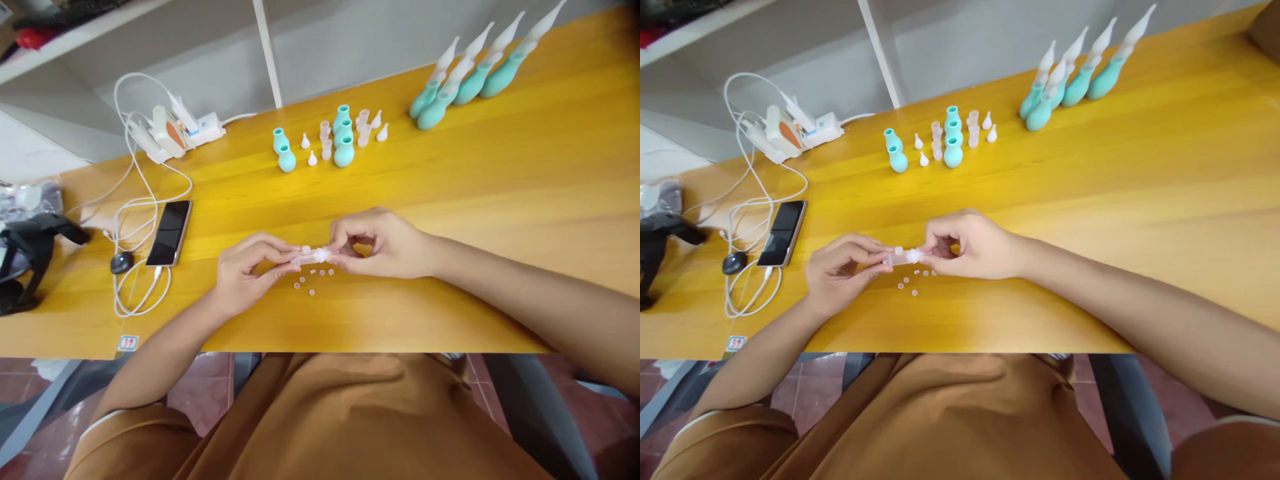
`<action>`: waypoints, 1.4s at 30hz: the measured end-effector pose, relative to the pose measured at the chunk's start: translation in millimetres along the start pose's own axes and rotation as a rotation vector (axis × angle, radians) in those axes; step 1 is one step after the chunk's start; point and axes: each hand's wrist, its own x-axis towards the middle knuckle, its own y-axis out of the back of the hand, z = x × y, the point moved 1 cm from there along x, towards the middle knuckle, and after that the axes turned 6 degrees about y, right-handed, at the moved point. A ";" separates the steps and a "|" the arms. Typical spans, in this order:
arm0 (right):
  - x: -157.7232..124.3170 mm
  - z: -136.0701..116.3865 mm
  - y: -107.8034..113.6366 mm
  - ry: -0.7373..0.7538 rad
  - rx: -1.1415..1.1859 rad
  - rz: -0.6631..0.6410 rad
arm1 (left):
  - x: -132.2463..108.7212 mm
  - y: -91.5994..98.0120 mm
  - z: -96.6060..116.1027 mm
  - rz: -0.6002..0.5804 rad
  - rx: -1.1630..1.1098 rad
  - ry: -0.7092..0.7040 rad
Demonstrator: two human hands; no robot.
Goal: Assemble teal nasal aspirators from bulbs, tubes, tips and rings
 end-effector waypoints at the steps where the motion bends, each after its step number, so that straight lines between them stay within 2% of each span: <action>1: -0.1 0.2 -0.7 -0.003 0.013 -0.002 | 0.1 -0.2 -0.1 -0.001 -0.016 0.013; 8: 0.1 6.1 -11.8 -0.047 0.181 0.091 | -0.9 -7.8 -4.7 0.069 -0.262 0.157; 12: -0.8 11.3 -17.9 -0.045 0.242 0.146 | -3.7 -12.5 -5.9 0.113 -0.319 0.253; 24: -3.3 12.6 -21.7 -0.006 0.210 0.179 | -6.1 -22.2 -7.9 0.125 -0.528 0.399; 29: -5.5 15.6 -23.4 -0.014 0.193 0.187 | -7.6 -27.5 -3.8 0.144 -0.584 0.420; 35: -0.9 17.2 -23.1 -0.054 0.157 0.186 | -3.7 -21.6 -8.9 0.123 -0.504 0.432; 39: 8.8 17.2 -11.8 -0.066 0.121 0.186 | 2.2 -16.7 -17.0 0.170 -0.404 0.362; 42: 12.1 21.8 5.3 -0.081 0.085 0.230 | 5.1 -15.0 -21.7 0.184 -0.396 0.342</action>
